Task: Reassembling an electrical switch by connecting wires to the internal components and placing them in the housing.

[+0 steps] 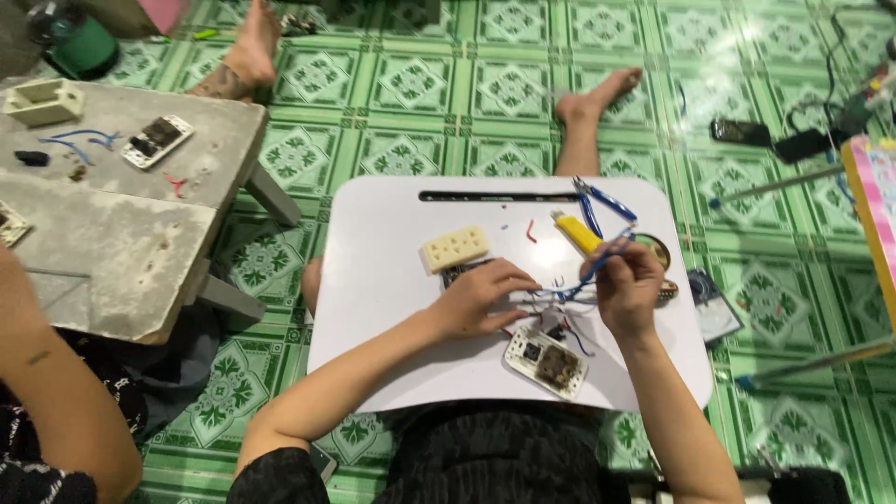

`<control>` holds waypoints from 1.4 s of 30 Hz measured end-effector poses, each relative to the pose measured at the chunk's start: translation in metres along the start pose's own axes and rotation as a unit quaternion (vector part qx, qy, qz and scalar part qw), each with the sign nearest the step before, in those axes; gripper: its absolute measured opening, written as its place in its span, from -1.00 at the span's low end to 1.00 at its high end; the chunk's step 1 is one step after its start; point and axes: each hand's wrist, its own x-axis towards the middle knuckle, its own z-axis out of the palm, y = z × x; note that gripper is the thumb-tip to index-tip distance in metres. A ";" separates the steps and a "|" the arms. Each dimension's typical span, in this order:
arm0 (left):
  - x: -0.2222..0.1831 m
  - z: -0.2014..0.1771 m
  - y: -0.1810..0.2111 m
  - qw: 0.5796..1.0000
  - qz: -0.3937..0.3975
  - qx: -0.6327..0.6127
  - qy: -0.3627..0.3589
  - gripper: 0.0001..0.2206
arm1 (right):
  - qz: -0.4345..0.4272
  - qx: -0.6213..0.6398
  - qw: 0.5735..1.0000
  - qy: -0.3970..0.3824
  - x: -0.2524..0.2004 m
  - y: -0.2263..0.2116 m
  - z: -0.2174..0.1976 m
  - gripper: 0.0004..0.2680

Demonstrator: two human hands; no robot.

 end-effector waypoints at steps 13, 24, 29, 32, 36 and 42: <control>0.009 -0.014 0.009 0.995 0.003 0.094 0.024 -0.82 | 0.162 0.054 0.984 0.049 0.020 0.007 -0.057 -0.94; 0.012 -0.023 0.018 0.991 -0.066 -0.016 0.117 -0.77 | 0.185 0.273 0.944 -0.018 0.013 0.022 -0.058 -0.86; 0.018 -0.026 0.031 0.991 -0.046 -0.063 0.111 -0.71 | 0.214 0.409 0.884 -0.068 0.012 0.017 -0.043 -0.94; 0.021 -0.030 0.040 0.995 -0.018 -0.023 0.098 -0.67 | 0.225 0.414 0.877 -0.095 0.006 0.018 -0.034 -0.93; 0.019 -0.028 0.036 0.983 0.074 0.147 0.082 -0.76 | 0.221 0.421 0.872 -0.116 0.007 0.018 -0.028 -0.94; 0.020 -0.029 0.034 0.969 0.069 0.223 0.075 -0.90 | 0.186 0.309 0.928 -0.087 0.009 0.014 -0.029 -0.90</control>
